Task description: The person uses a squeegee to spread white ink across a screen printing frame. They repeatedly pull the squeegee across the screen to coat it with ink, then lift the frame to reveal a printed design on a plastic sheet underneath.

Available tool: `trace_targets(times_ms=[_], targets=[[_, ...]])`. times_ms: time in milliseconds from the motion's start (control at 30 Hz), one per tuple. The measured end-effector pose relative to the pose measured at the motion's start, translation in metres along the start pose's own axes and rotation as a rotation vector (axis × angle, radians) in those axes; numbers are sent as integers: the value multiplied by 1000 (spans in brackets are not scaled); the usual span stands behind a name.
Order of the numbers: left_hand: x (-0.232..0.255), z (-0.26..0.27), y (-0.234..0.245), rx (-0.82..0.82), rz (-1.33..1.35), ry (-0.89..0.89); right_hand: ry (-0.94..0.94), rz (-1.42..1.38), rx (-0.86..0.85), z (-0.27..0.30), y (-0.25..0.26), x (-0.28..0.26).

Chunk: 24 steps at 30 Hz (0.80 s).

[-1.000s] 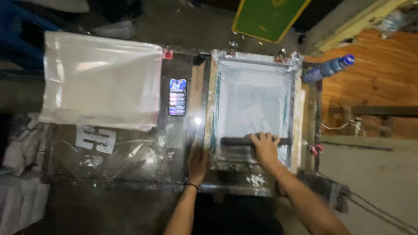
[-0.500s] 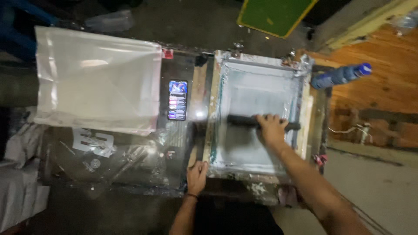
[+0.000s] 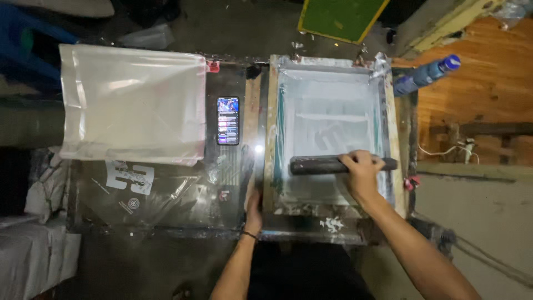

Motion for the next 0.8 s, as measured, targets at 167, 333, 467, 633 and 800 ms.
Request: trace_targets(times_ms=[167,333,467,633,800], targets=[[50,13,-41,-256,342,-168,78,-24,307,5,164,-32],[212,72,-107,-584,-2,-556,161,-52,803,-70,226,-23],[165,14,-87,-334,-643,-531,226,-73,695,-118,287,-32],[71,-1,-68,-265,-1256,-628,335,-195,610,-174,316,-12],[64,-8,-86,-257,-904,-703,-92,-406,291,-220,308,7]])
Point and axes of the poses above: each hand's wrist, its own z-axis away from the middle knuckle, its own y-axis out of the back of the hand, x = y × z, the point moved 3 cm from there along -z, towards the middle knuckle, and after that the axes turned 4 degrees about z, right-handed, at the moved point
